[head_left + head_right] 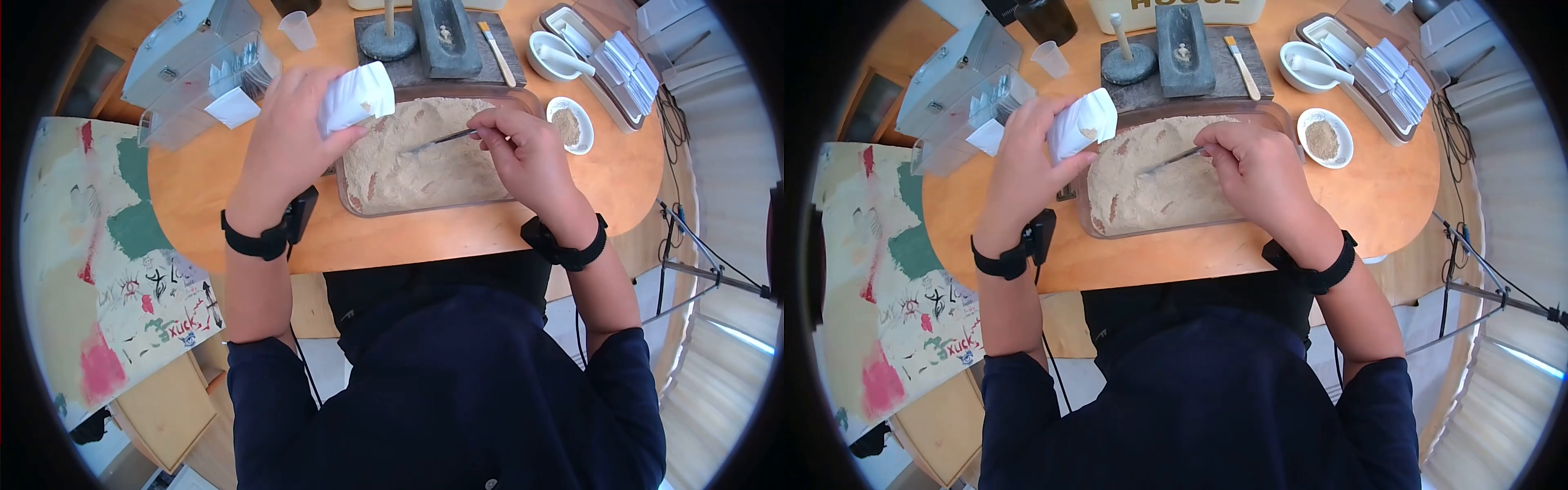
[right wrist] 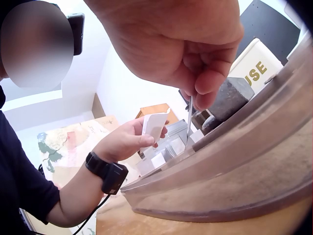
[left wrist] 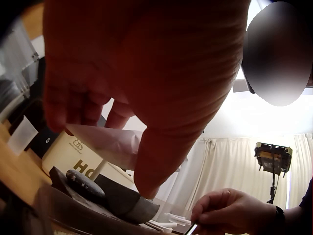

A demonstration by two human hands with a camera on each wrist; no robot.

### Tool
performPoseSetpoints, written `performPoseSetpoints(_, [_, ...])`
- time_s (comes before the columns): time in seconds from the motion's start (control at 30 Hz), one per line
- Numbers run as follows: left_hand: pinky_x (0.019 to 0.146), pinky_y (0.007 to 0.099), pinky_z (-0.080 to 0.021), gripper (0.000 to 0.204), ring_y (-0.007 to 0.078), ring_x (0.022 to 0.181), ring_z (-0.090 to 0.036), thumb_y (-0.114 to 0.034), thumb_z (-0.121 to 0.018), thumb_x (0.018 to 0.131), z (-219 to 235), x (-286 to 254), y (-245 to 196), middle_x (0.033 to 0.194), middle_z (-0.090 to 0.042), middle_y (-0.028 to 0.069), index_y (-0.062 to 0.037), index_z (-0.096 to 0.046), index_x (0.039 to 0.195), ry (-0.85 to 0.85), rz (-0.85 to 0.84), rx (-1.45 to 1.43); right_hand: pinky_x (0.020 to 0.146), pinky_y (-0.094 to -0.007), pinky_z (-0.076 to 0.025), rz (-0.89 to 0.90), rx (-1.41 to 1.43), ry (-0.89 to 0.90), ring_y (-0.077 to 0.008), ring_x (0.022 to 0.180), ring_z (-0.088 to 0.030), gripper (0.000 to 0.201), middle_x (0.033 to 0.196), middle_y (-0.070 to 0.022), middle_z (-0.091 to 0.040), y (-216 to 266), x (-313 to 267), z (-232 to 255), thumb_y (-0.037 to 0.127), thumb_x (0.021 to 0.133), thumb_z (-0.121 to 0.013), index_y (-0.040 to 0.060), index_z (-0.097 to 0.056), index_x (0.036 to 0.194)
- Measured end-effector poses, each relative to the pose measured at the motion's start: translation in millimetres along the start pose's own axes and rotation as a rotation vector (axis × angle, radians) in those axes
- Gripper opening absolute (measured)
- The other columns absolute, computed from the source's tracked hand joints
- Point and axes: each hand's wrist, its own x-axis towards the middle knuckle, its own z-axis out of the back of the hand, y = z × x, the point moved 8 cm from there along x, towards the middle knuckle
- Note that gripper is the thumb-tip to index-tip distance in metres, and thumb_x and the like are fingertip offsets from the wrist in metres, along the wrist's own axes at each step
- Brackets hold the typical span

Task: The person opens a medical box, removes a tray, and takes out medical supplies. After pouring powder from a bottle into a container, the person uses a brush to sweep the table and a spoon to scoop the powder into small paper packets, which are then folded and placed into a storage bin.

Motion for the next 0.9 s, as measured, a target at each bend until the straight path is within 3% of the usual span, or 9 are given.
performPoseSetpoints(0.07, [0.098,0.0417,-0.043,0.057,0.0349,0.112,-0.054,-0.016,-0.082,0.070,0.8,5.3,1.8,0.115,-0.060,0.0126,-0.0049,-0.060,0.122,-0.025,-0.090,-0.026,0.067,-0.0364,-0.055,0.000,-0.012,0.015,-0.0291,0.076,-0.070,0.013,0.082,-0.0113,-0.072,7.4,0.4,-4.3,0.000,0.085,-0.065,0.0051,-0.072,0.094])
performPoseSetpoints(0.33, [0.098,0.0409,-0.043,0.058,0.0342,0.113,-0.054,-0.017,-0.081,0.071,-13.5,2.2,20.2,0.117,-0.059,0.0131,-0.0053,-0.059,0.124,0.008,-0.078,-0.123,0.069,-0.0367,-0.056,0.146,-0.092,0.116,-0.0310,0.078,-0.070,0.015,0.085,-0.0129,-0.072,29.0,5.8,-28.1,-0.003,0.083,-0.066,0.0046,-0.072,0.095])
performPoseSetpoints(0.43, [0.098,0.0405,-0.043,0.058,0.0341,0.113,-0.054,-0.015,-0.081,0.072,-14.0,-2.4,19.8,0.118,-0.059,0.0134,-0.0051,-0.059,0.124,-0.017,-0.091,-0.126,0.069,-0.0337,-0.057,0.060,-0.112,0.101,-0.0254,0.077,-0.072,0.015,0.085,-0.0122,-0.073,16.1,-1.2,-11.1,-0.003,0.086,-0.065,0.0026,-0.071,0.097])
performPoseSetpoints(0.53, [0.098,0.0403,-0.043,0.058,0.0342,0.113,-0.054,-0.013,-0.081,0.072,-18.0,-4.5,17.3,0.120,-0.058,0.0137,-0.0048,-0.059,0.125,-0.027,-0.093,-0.172,0.069,-0.0250,-0.054,-0.292,0.045,-0.148,-0.0119,0.078,-0.069,0.012,0.088,-0.0073,-0.073,-30.7,-21.3,32.2,-0.002,0.094,-0.061,-0.0026,-0.070,0.102])
performPoseSetpoints(0.63, [0.099,0.0405,-0.043,0.058,0.0346,0.114,-0.053,-0.012,-0.081,0.072,-20.2,-5.4,17.8,0.122,-0.057,0.0141,-0.0049,-0.059,0.126,-0.008,-0.086,-0.188,0.068,-0.0247,-0.054,-0.407,-0.003,-0.217,-0.0120,0.074,-0.067,0.014,0.088,-0.0069,-0.072,-62.3,-30.8,52.7,-0.001,0.095,-0.059,-0.0029,-0.070,0.103])
performPoseSetpoints(0.7, [0.099,0.0407,-0.043,0.059,0.0349,0.115,-0.053,-0.012,-0.081,0.072,-20.7,-5.3,14.3,0.122,-0.057,0.0144,-0.0051,-0.059,0.126,-0.001,-0.102,-0.187,0.068,-0.0246,-0.054,-0.414,-0.010,-0.216,-0.0111,0.071,-0.065,0.015,0.087,-0.0071,-0.072,-69.3,-29.2,50.7,-0.001,0.095,-0.058,-0.0030,-0.070,0.104])
performPoseSetpoints(0.77, [0.099,0.0412,-0.043,0.059,0.0355,0.116,-0.053,-0.012,-0.081,0.071,-22.2,-4.6,11.9,0.122,-0.057,0.0151,-0.0057,-0.059,0.126,0.023,-0.088,-0.186,0.067,-0.0246,-0.054,-0.526,0.043,-0.080,-0.0109,0.071,-0.065,0.014,0.085,-0.0065,-0.072,-75.0,-26.1,31.4,0.000,0.095,-0.058,-0.0031,-0.070,0.103])
performPoseSetpoints(0.9, [0.099,0.0413,-0.043,0.060,0.0362,0.117,-0.052,-0.011,-0.082,0.070,-23.9,-5.1,8.2,0.121,-0.056,0.0156,-0.0063,-0.059,0.126,0.055,-0.086,-0.194,0.065,-0.0245,-0.053,-0.558,0.185,0.114,-0.0106,0.069,-0.065,0.015,0.081,-0.0055,-0.071,-79.9,-21.6,-1.4,0.002,0.094,-0.058,-0.0027,-0.070,0.102])
